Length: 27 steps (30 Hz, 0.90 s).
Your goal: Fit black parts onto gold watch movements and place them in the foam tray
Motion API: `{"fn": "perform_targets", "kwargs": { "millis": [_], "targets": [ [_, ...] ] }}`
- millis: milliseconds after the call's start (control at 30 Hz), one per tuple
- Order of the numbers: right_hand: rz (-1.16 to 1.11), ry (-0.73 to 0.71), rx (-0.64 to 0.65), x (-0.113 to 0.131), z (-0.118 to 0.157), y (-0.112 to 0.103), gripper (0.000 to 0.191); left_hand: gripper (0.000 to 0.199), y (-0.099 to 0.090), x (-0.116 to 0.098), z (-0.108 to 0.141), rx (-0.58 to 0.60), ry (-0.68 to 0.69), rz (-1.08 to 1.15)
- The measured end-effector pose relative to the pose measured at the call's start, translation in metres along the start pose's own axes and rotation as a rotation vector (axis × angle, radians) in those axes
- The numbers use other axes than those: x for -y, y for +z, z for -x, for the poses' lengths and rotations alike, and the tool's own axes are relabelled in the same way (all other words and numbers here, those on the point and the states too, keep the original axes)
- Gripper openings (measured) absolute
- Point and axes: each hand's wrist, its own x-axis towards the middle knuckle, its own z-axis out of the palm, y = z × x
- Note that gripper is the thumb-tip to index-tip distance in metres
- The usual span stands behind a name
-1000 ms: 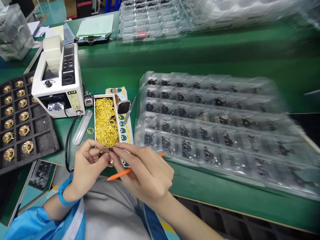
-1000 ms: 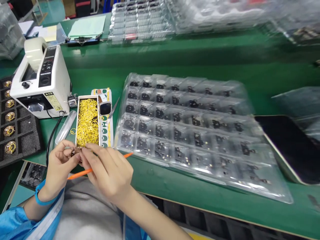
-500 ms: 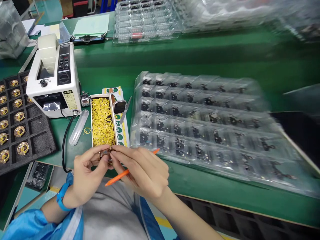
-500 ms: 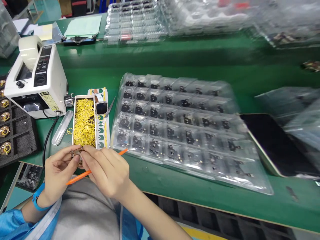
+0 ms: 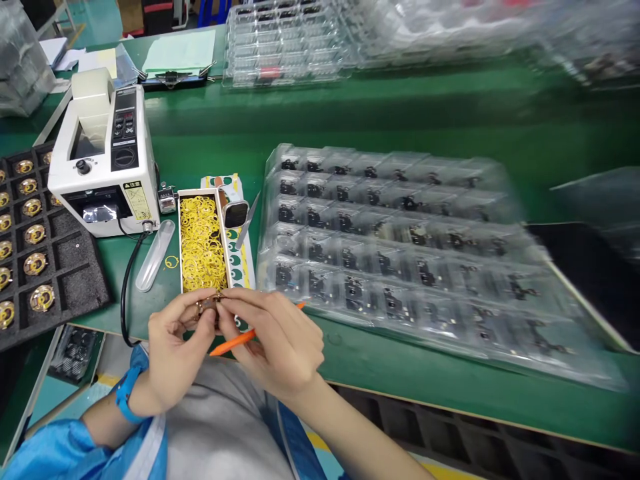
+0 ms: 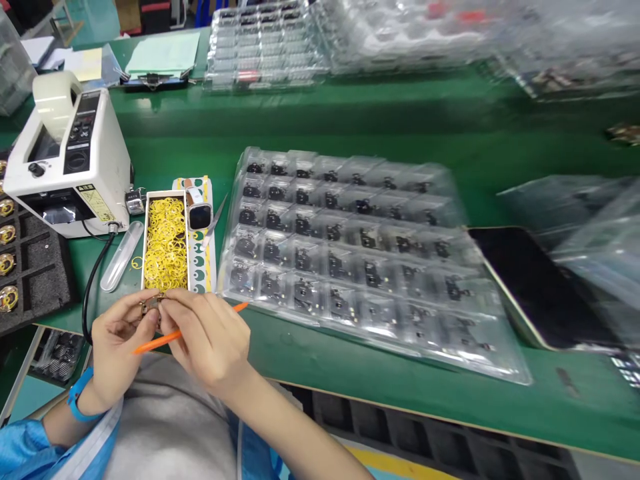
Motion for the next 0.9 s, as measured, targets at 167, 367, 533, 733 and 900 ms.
{"fn": "perform_targets", "kwargs": {
  "millis": [167, 367, 533, 733, 900],
  "targets": [
    [-0.361, 0.347, 0.201, -0.001, -0.014, -0.024, 0.004, 0.031, -0.008, 0.000, -0.011, 0.114, -0.212, 0.160],
    [-0.523, 0.308, 0.533, -0.010, -0.019, -0.035, 0.012, 0.025, -0.013, -0.006, -0.014, 0.218, -0.245, 0.161],
    [-0.484, 0.281, 0.490, -0.004, -0.005, -0.026, 0.014, 0.021, -0.007, -0.008, -0.009, 0.218, -0.279, 0.156],
    [-0.441, 0.337, 0.503, 0.000, 0.001, -0.025, 0.018, 0.016, -0.008, -0.005, -0.009, 0.216, -0.237, 0.103],
    [-0.500, 0.332, 0.609, -0.001, -0.002, -0.029, 0.019, 0.012, -0.011, -0.006, -0.012, 0.249, -0.208, 0.069]
  ]
}}
